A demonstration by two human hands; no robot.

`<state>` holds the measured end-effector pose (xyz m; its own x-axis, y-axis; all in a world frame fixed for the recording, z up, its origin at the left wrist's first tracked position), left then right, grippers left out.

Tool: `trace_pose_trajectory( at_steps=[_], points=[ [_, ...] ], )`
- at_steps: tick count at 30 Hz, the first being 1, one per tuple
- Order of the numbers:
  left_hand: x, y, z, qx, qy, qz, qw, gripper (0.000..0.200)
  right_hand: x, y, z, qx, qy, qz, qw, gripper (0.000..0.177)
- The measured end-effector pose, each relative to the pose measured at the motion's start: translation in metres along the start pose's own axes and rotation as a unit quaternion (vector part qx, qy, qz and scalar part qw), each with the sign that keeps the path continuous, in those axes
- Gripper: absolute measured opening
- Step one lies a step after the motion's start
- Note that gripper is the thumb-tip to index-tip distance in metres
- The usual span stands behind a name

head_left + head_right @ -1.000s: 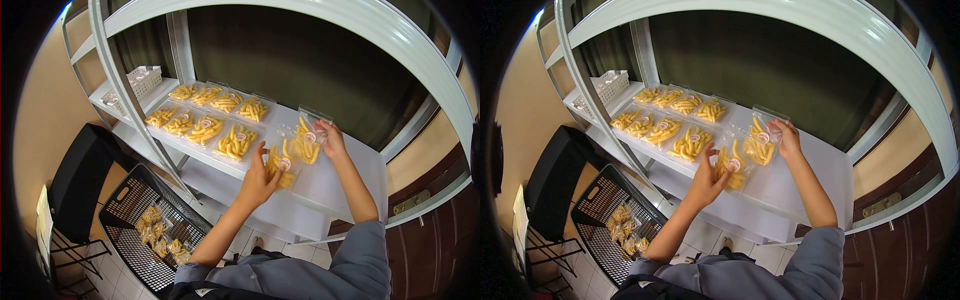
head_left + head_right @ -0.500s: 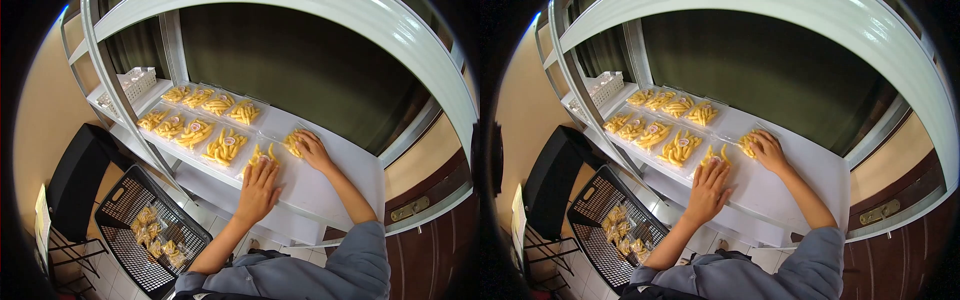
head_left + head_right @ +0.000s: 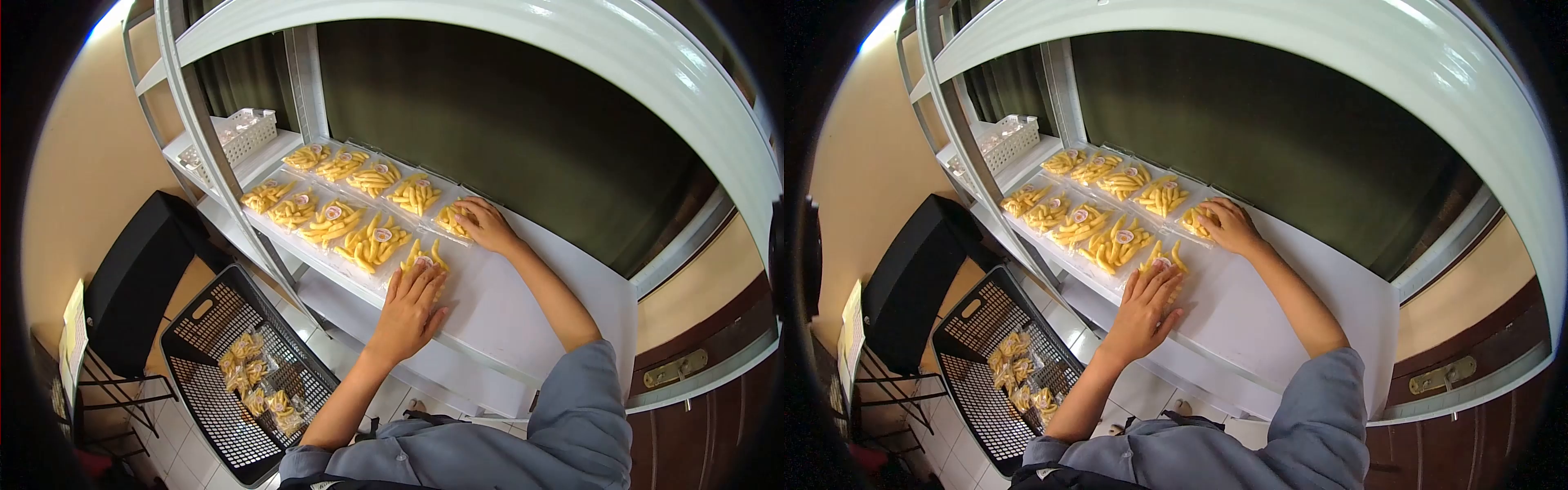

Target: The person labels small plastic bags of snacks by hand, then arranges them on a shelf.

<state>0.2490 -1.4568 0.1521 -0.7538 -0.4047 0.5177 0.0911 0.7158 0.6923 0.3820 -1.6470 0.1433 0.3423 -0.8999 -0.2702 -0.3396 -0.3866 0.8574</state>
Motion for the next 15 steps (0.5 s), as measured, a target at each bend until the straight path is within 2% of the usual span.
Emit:
trace_pose_trajectory(
  at_steps=[15],
  points=[
    [0.005,0.005,0.008,0.007,0.011,0.006,1.000,0.055,-0.016,0.000,-0.012,-0.016,-0.008,-0.006,1.000,0.037]
  ],
)
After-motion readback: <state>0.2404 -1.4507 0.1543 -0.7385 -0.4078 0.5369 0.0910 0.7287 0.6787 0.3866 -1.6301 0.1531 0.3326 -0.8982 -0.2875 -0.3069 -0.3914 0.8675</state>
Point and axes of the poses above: each hand's wrist, its own z-axis away from the middle knuckle, its own y-axis out of the back of the hand, x = y × z, the point moved 5 cm from there along -z, towards the middle knuckle, and after that the axes turned 12 degrees about z, right-handed, at the moved point
